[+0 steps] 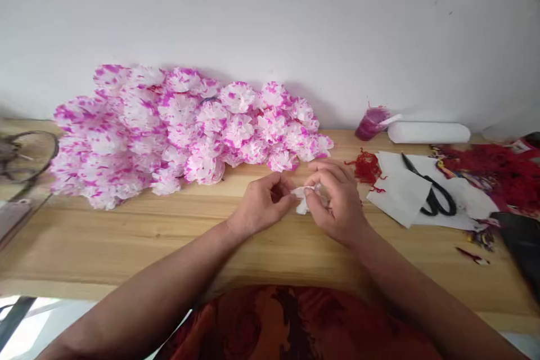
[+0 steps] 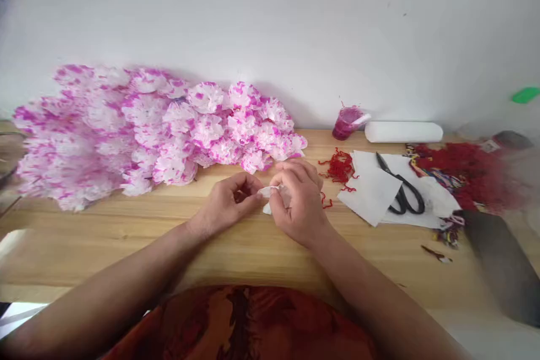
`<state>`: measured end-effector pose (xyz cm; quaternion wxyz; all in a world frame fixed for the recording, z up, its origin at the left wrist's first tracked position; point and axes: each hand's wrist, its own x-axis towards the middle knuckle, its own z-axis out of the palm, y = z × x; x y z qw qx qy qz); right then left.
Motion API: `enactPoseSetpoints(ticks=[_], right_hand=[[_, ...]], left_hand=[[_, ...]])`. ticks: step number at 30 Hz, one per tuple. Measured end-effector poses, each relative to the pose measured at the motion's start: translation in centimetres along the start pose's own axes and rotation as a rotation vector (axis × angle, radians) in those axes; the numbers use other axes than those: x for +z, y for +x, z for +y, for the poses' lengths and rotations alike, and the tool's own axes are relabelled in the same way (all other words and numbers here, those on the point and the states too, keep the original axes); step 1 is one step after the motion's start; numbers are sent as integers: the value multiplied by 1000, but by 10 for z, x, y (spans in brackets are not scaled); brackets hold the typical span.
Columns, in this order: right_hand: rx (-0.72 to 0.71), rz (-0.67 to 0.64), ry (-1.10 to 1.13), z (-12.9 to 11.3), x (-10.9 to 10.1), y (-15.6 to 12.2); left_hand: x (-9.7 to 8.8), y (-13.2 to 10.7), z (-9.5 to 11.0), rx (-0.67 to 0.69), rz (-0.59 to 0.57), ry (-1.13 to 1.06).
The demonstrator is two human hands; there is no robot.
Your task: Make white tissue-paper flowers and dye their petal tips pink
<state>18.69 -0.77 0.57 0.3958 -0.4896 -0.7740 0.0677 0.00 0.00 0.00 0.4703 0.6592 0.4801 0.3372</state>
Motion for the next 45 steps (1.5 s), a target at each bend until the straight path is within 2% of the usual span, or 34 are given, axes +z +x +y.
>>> enactPoseSetpoints(ticks=[4,10,16,20,27,31,39,45], right_hand=[[-8,-19,-25,-2,1,-3],[-18,28,-78,-3,2,-4],[-72,138,-4,-8,1,-5],[-54,59,-7,-7,5,-7],[24,-33,19,-7,10,-8],[56,-39,32,-7,10,-6],[83,-37,25,-7,11,-5],[104,-28,19,-7,12,-6]], left_hand=[[2,1,-3,3,-2,8],[3,2,-9,0,31,45],[-2,5,-7,-109,-23,-74],[-3,8,-6,-210,-87,-240],[-2,9,-8,-269,-83,-326],[-2,9,-7,-314,-73,-369],[-2,8,-6,-273,-89,-340],[-2,9,-6,-295,-87,-367]])
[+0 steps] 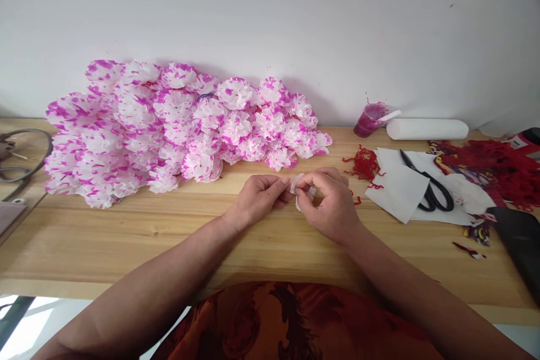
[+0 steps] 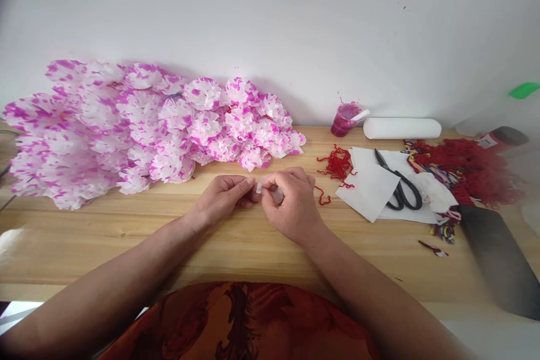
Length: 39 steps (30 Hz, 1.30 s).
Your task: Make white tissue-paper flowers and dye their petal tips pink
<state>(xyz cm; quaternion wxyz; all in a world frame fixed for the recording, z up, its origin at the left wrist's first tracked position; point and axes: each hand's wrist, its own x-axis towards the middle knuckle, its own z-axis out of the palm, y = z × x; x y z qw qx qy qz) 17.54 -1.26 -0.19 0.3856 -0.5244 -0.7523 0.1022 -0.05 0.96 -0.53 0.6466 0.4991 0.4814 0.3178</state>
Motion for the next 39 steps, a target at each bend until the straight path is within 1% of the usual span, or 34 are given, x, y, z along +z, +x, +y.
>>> enactPoseSetpoints(ticks=[10,20,29,34,39], right_hand=[[6,5,14,0,0,1],[28,-3,55,1,1,2],[43,4,68,3,0,2],[32,9,72,2,0,2],[40,8,79,1,-1,2]], left_hand=[[0,2,-1,-12,3,-11],[1,-1,2,-19,19,-40],[-2,-6,10,58,-27,168],[-2,-5,10,49,-17,170],[-3,-4,8,69,-31,149]])
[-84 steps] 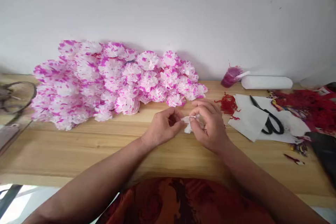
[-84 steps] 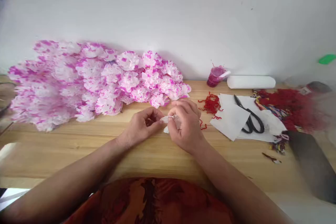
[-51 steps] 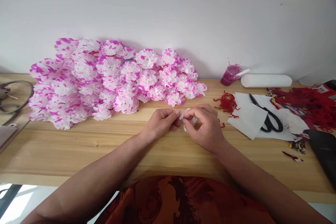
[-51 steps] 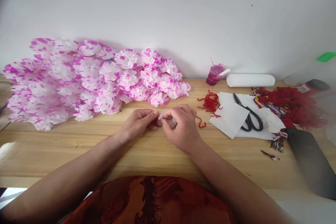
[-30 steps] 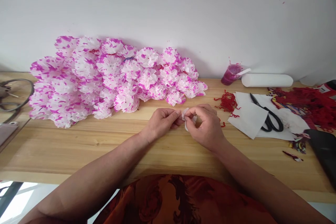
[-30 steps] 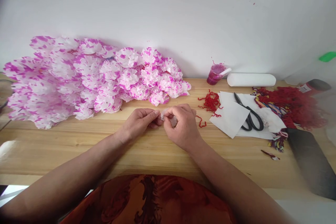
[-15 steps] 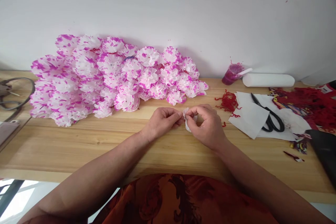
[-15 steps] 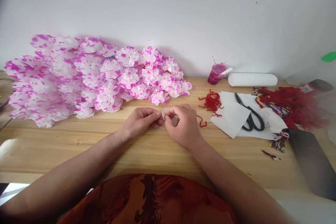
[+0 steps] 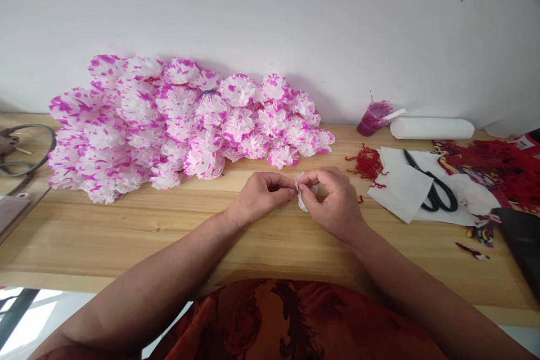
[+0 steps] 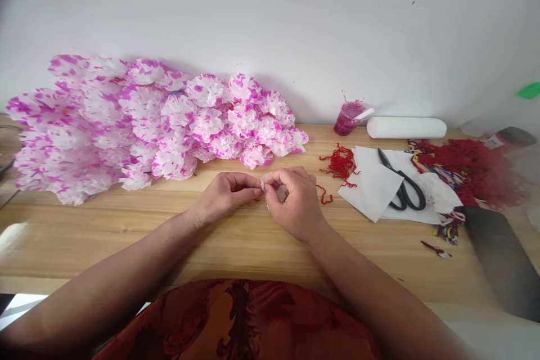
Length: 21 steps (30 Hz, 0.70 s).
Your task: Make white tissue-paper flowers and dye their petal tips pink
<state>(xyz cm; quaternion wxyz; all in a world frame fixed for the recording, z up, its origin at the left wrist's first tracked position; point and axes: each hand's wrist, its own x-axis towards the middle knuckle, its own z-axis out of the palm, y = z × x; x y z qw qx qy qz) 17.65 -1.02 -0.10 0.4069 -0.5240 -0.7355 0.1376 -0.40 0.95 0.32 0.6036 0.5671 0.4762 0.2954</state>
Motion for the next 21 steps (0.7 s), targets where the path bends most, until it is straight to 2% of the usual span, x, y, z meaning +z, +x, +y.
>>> enactPoseSetpoints(ticks=[21], right_hand=[[-7,0,3,0,1,-1]], left_hand=[[2,0,-3,31,23,34]])
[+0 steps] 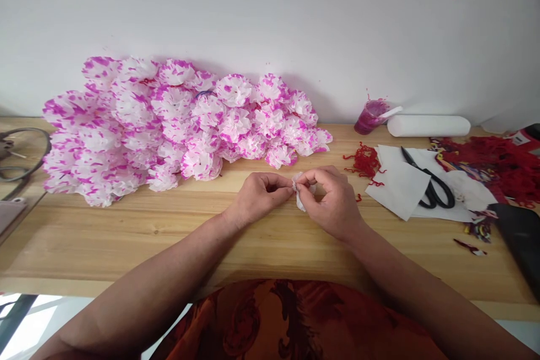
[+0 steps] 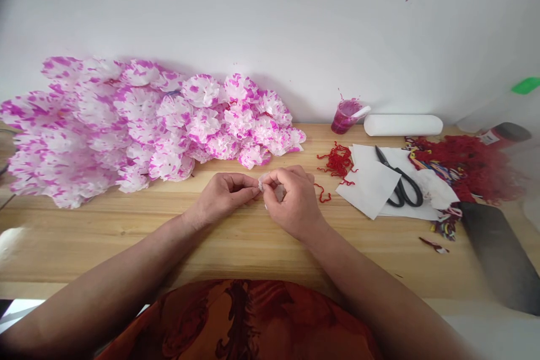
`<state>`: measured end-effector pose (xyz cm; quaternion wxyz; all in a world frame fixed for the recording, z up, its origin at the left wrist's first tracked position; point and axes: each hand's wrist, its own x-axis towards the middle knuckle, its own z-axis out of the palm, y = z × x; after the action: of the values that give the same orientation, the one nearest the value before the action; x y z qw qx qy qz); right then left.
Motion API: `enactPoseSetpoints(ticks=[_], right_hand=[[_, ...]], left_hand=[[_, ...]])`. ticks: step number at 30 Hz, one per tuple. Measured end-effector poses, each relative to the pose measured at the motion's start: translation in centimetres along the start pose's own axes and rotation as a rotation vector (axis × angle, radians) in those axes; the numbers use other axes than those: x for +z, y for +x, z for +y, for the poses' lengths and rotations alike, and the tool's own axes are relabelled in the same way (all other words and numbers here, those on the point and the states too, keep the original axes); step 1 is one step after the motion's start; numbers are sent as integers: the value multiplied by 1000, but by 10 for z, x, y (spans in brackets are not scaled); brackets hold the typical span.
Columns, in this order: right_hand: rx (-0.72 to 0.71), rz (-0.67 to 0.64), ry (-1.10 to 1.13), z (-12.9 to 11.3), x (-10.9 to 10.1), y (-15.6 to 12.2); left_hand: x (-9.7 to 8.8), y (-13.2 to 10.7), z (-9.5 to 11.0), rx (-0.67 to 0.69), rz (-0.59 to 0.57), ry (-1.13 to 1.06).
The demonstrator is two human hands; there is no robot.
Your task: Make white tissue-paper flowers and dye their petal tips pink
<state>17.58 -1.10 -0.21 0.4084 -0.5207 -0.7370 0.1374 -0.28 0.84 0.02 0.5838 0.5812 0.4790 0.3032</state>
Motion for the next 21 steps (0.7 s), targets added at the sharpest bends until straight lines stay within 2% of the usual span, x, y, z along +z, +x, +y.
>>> enactPoseSetpoints(ticks=[16,21], right_hand=[[1,-1,2,0,0,0],[-42,1,-16,-5,-4,-1]], left_hand=[[1,0,-2,-11,64,39],[2,2,-4,0,79,49]])
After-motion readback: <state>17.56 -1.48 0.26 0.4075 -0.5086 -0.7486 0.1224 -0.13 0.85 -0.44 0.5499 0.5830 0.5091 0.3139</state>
